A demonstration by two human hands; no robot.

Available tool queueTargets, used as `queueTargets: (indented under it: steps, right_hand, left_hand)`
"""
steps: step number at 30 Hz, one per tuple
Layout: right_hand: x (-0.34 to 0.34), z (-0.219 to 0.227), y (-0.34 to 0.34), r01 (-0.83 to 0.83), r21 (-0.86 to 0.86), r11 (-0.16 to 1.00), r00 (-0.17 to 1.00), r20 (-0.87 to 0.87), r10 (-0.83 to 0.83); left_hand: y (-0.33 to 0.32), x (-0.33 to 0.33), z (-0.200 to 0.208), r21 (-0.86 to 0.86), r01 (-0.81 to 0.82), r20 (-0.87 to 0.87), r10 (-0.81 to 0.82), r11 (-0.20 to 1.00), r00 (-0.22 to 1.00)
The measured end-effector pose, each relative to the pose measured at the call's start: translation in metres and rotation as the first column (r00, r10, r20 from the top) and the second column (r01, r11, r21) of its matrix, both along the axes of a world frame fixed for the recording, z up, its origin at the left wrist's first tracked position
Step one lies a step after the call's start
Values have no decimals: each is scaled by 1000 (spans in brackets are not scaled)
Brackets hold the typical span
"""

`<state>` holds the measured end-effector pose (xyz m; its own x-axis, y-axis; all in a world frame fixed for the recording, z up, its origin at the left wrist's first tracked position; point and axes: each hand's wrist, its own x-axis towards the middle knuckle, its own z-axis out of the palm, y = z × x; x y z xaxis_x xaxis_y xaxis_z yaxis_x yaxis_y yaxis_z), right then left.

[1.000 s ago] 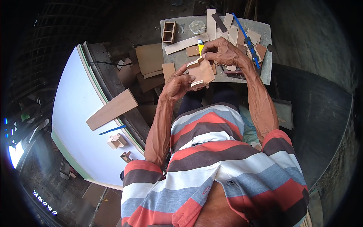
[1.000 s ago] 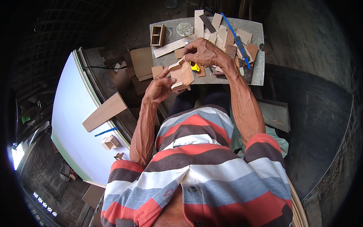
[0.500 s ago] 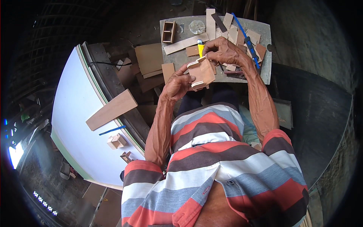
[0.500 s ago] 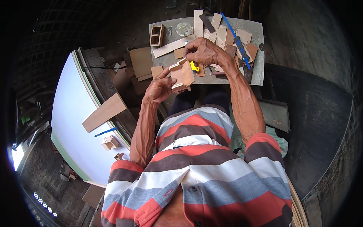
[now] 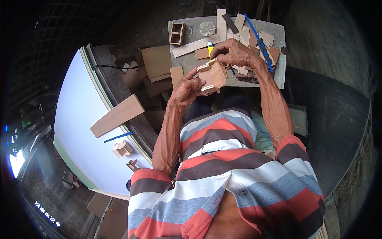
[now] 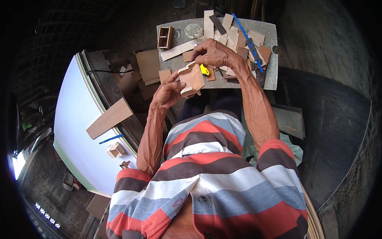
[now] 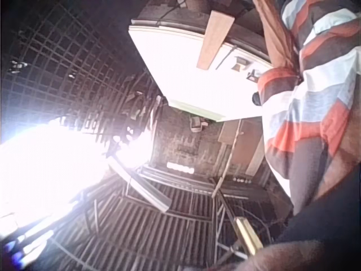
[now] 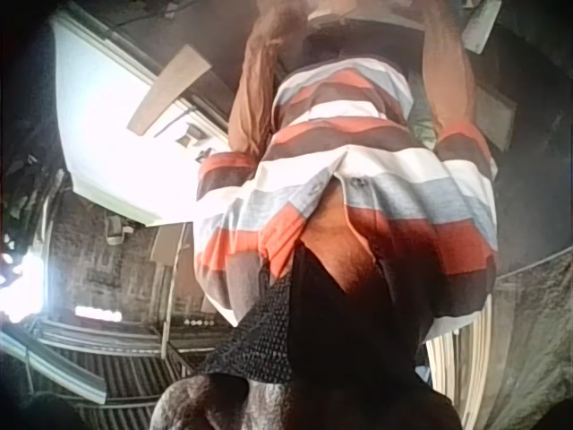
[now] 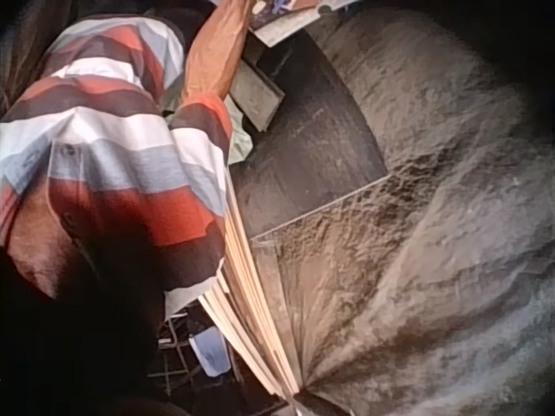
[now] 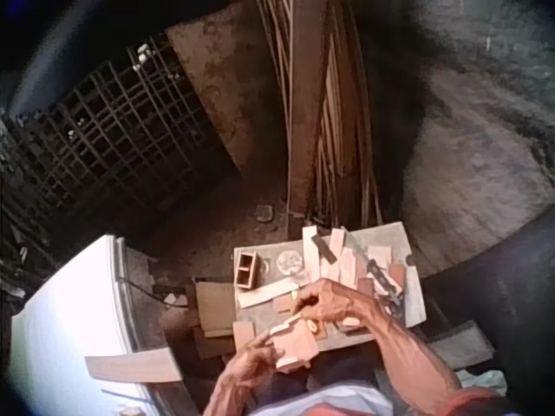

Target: The person assembles small wooden boxes by hand. They pick up small wooden pieces, apply glue from a yellow tube to the edges, and press the pieces together to form the box structure. The person handles the pieces one at a time, carefully aligning them before setting the assembled units down on the workbench.

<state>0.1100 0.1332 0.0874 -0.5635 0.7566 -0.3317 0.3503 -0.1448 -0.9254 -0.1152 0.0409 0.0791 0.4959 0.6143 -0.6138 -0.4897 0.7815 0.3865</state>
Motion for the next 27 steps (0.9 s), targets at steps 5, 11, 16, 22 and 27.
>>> queueTargets:
  steps: [5,11,16,22,27]
  right_hand:
    - [-1,10,2,-44,-11,999,996,74,45]
    - [-1,6,2,-49,8,999,996,80,48]
    - [0,2,2,-56,7,998,996,72,55]
    - [0,-1,0,-60,34,998,995,85,57]
    - [0,1,-2,-61,28,998,993,98,58]
  left_hand:
    - [0,0,-1,-8,-8,-6,8,1000,1000]
    - [-1,1,-2,8,1,3,-1,1000,1000]
    - [-1,1,-4,-3,-3,-4,3,1000,1000]
    - [-3,1,-5,7,-3,-1,3,1000,1000]
    - [-6,1,-8,-4,-11,9,11,1000,1000]
